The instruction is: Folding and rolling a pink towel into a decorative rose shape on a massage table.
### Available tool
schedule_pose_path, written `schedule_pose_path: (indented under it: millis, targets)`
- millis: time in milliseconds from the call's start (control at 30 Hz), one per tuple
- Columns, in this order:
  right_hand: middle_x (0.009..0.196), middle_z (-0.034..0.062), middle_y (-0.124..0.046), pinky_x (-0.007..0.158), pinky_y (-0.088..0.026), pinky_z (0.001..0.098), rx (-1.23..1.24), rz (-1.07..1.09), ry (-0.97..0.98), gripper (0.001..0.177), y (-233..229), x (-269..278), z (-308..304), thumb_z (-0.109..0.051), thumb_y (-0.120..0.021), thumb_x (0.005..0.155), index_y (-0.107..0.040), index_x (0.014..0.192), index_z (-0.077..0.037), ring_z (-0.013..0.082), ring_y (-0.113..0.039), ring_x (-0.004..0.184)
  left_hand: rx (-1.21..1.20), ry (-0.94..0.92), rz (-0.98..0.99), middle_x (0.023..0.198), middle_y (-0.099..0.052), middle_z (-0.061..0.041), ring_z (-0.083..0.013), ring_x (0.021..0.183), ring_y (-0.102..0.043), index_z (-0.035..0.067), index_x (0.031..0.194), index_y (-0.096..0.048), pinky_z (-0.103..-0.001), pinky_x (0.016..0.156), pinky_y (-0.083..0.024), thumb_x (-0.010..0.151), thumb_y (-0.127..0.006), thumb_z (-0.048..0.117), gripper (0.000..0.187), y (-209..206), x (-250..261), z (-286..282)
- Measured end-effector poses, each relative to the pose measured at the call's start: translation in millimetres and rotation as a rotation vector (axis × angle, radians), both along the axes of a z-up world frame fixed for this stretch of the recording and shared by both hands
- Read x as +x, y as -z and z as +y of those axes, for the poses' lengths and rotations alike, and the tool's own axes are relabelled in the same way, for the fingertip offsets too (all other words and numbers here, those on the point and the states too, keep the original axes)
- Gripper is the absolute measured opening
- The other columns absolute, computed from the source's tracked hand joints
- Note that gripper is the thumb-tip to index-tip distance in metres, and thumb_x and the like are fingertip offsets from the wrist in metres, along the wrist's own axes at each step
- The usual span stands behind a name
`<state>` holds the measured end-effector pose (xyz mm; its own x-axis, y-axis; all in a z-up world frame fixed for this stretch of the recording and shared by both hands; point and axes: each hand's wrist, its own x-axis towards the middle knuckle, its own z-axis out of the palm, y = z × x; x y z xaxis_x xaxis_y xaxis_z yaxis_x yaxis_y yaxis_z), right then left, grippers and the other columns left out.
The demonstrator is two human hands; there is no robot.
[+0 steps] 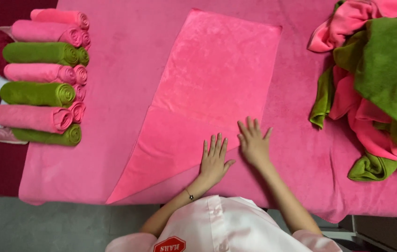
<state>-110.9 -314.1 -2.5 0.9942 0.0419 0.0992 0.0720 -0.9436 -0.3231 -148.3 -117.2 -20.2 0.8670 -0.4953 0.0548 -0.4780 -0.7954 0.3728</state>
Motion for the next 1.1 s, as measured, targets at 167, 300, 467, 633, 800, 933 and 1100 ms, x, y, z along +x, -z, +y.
schedule_pose_path:
  millis: [167, 300, 467, 633, 800, 933, 1100]
  targets:
    - [0.156, 0.0043, -0.055, 0.114, -0.035, 0.0677, -0.046, -0.020, 0.280, 0.038, 0, 65, -114, -0.050, -0.046, 0.114, -0.066, 0.144, -0.037, 0.0326, -0.054, 0.140, -0.013, 0.004, -0.069, 0.169, -0.030, -0.026, -0.0433, 0.158, -0.022, 0.007, 0.161, -0.040, -0.065, 0.126, -0.011, 0.104, -0.054, 0.052, 0.074, -4, 6, -13]
    - [0.106, -0.0005, -0.073, 0.091, -0.053, 0.0530, 0.146, -0.075, 0.320, 0.028, 7, 163, -173, -0.055, -0.067, 0.108, -0.076, 0.126, -0.035, 0.0292, -0.071, 0.109, -0.082, 0.062, -0.296, 0.145, -0.055, -0.021, -0.0428, 0.136, -0.052, 0.017, 0.143, -0.062, -0.059, 0.106, -0.045, 0.099, -0.066, 0.044, 0.053, 43, 21, -51]
    - [0.092, 0.0112, -0.077, 0.089, -0.055, 0.0553, 0.332, -0.071, 0.378, 0.033, 44, 305, -217, -0.052, -0.076, 0.101, -0.078, 0.121, -0.026, 0.0398, -0.072, 0.105, -0.068, 0.044, -0.429, 0.101, -0.057, -0.011, -0.0267, 0.090, -0.058, 0.005, 0.124, -0.066, -0.039, 0.078, -0.052, 0.086, -0.081, 0.040, 0.054, 52, 44, -74]
    - [0.073, -0.0047, -0.073, 0.085, -0.057, 0.0503, 0.312, -0.086, 0.494, 0.032, 57, 397, -233, -0.068, -0.076, 0.096, -0.076, 0.114, -0.041, 0.0282, -0.075, 0.099, -0.118, 0.051, -0.442, 0.091, -0.055, -0.005, -0.0229, 0.083, -0.058, 0.009, 0.106, -0.066, -0.034, 0.070, -0.051, 0.093, -0.077, 0.035, 0.031, 37, 48, -67]
    - [0.090, 0.0100, -0.077, 0.086, -0.056, 0.0508, 0.441, -0.048, 0.540, 0.041, 8, 421, -205, -0.060, -0.081, 0.094, -0.081, 0.110, -0.023, 0.0377, -0.072, 0.103, -0.335, 0.039, -0.251, 0.087, -0.060, -0.004, -0.0225, 0.081, -0.064, 0.009, 0.100, -0.071, -0.034, 0.067, -0.055, 0.101, -0.070, 0.023, 0.014, -18, 57, -48]
    - [0.062, 0.0004, -0.062, 0.042, -0.056, 0.0300, 0.921, 0.006, 0.605, 0.016, -6, 456, -200, -0.019, -0.081, 0.082, -0.067, 0.075, -0.017, 0.0101, -0.064, 0.053, -0.647, -0.004, 0.038, 0.094, -0.069, -0.007, -0.0273, 0.085, -0.065, 0.008, 0.101, -0.069, -0.041, 0.077, -0.054, 0.105, -0.067, 0.018, 0.011, -45, 66, -29]
    - [0.062, -0.0036, -0.047, 0.039, -0.021, 0.0312, 0.955, 0.087, 0.627, 0.037, -60, 479, -153, -0.013, -0.080, 0.090, -0.051, 0.069, -0.022, 0.0074, -0.042, 0.046, -0.883, -0.216, 0.285, 0.098, -0.077, -0.008, -0.0249, 0.088, -0.073, 0.008, 0.100, -0.073, -0.038, 0.078, -0.057, 0.098, -0.072, 0.012, 0.005, -47, 78, 10]
